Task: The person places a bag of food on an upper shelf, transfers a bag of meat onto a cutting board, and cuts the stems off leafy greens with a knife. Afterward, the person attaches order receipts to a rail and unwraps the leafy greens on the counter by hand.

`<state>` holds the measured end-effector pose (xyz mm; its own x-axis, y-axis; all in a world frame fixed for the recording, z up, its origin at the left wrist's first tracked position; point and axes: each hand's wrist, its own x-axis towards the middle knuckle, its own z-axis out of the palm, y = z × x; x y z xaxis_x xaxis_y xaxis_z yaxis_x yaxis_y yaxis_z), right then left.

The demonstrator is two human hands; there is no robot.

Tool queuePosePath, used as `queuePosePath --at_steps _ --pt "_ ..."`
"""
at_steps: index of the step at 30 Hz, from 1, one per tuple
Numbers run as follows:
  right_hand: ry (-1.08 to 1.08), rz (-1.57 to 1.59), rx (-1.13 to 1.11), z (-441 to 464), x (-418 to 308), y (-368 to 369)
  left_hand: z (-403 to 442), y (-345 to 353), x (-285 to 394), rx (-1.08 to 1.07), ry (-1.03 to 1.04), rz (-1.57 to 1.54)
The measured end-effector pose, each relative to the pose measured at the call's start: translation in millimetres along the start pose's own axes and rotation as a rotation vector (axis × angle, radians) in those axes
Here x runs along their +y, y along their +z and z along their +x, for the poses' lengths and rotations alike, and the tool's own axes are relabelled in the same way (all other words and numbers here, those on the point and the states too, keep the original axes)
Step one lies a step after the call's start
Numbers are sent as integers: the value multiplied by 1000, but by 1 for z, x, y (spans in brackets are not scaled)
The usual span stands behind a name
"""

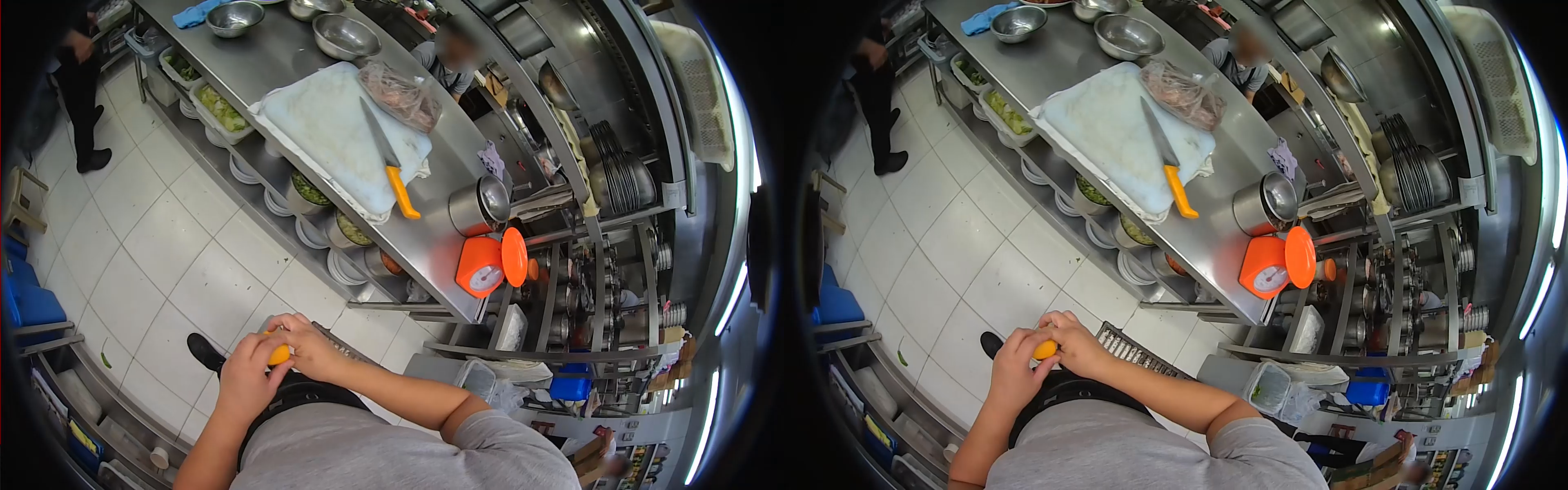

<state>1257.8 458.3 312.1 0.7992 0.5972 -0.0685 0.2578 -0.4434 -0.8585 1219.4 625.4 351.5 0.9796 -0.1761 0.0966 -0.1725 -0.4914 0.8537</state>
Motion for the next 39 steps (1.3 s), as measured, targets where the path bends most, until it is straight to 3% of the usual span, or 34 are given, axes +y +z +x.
queuePosePath --at_steps 1,6,8,9,10,12,13,14,16,17,21,22,24,26,28,30,33,34,35,39 --pt "38 -2 -75 10 -4 7 -1 -9 -8 22 20 20" --pt "111 40 12 49 -11 64 -19 -49 -62 57 -52 17" --pt "238 -90 156 58 9 90 -24 -69 -74 86 -61 32" --pt "393 4 152 66 8 101 -27 -79 -78 99 -35 38" --pt "389 7 146 73 8 111 -30 -88 -82 114 -13 46" --pt "1146 627 -210 97 -21 117 -38 -99 -89 98 -3 43" --pt "1182 838 -358 99 -12 129 -42 -106 -92 76 16 34" --pt "1175 840 -363 105 -22 135 -45 -112 -93 78 16 42" --pt "1134 1204 -457 112 -42 143 -52 -122 -94 -39 20 29" --pt "1149 1279 -352 112 -42 153 -55 -128 -95 -45 32 24" --pt "1176 1269 -270 109 -20 169 -49 -230 -41 -546 -98 -609" --pt "1184 1271 -267 107 -10 170 -51 -248 -44 -729 221 -919" --pt "1220 1132 -232 107 6 175 -50 -283 -34 -876 552 -1213" --pt "1236 1112 -170 104 4 170 -35 -308 -3 -815 537 -992" --pt "1278 984 -98 96 22 169 -41 -309 -14 -704 509 -975" --pt "1271 943 -56 85 41 164 -47 -328 -17 -393 411 -745" --pt "1282 839 50 67 73 153 -49 -364 -15 69 614 -558" --pt "1280 767 57 63 80 146 -44 -380 5 79 598 -559" --pt "1303 719 83 60 83 140 -37 -397 27 244 672 -502" --pt "1328 725 247 40 115 131 -44 -407 47 381 803 -467"
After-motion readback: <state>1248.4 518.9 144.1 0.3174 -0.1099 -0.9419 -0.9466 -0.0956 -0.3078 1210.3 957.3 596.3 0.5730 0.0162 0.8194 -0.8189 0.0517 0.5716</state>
